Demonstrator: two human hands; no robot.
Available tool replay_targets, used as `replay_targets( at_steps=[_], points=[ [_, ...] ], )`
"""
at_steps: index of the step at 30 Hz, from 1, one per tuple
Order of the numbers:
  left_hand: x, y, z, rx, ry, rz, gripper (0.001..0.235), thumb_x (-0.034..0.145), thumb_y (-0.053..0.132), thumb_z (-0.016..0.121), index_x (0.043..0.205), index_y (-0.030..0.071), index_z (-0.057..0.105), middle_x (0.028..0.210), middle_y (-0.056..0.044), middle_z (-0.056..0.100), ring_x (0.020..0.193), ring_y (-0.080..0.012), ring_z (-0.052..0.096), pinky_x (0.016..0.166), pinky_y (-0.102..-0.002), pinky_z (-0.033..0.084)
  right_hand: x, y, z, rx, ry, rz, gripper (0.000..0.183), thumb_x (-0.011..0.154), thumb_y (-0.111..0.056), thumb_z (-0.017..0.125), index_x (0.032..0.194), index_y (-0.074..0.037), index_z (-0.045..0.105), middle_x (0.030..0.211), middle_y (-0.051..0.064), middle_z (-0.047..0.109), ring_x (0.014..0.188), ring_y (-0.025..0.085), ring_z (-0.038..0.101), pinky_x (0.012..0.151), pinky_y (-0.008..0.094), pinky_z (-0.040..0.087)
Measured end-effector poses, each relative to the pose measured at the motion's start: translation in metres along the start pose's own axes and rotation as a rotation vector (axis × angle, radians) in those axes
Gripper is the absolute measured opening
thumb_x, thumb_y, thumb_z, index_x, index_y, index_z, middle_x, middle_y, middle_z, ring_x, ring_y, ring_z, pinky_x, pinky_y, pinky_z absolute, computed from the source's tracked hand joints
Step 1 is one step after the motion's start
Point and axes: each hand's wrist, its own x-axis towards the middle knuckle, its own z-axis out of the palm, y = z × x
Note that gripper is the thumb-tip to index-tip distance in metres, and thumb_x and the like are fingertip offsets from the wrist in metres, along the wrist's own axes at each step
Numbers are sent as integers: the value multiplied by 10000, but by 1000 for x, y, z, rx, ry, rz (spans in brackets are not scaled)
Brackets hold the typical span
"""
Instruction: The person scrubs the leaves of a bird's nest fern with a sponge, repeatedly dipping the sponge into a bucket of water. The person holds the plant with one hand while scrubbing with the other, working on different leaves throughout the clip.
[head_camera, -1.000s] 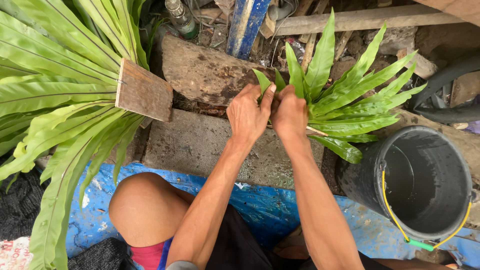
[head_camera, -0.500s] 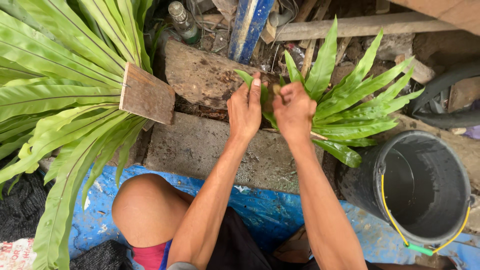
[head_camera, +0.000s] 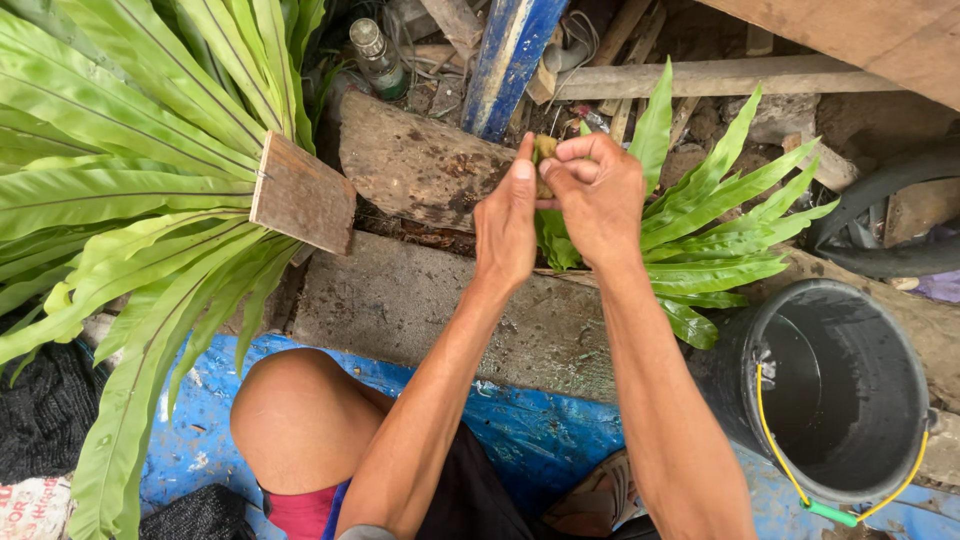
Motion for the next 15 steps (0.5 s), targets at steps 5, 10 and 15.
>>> replay_targets(
  at_steps=[5,10,15],
  points=[
    [-1,-3,-5,185,-100,304,699,1155,509,287,1642,10,243,1566,-324,505,1412,-452,551,1152,-462,484,0,-18,-3,-339,64,-167,90,914,7,733,985,30,683,858,92,780,767,102,727,675,261,601],
    [-4,2,-7,176,-186,382,830,1007,104,562,1678,66,75,1507,-336,535,1366,-454,577,1123,-468,518,4,-26,-9,-214,45,-161,96,912,7,726,994,7,676,884,73,755,756,96,710,646,263,617],
    [-12,-1,14,66,-87,124,857,982,7,585,1665,98,75,1258,-213,727,1106,-313,755,915,-393,623,14,-34,-30,-142,-64,-346,89,1000,49,692,1071,32,641,971,140,760,839,175,782,712,300,655]
  ],
)
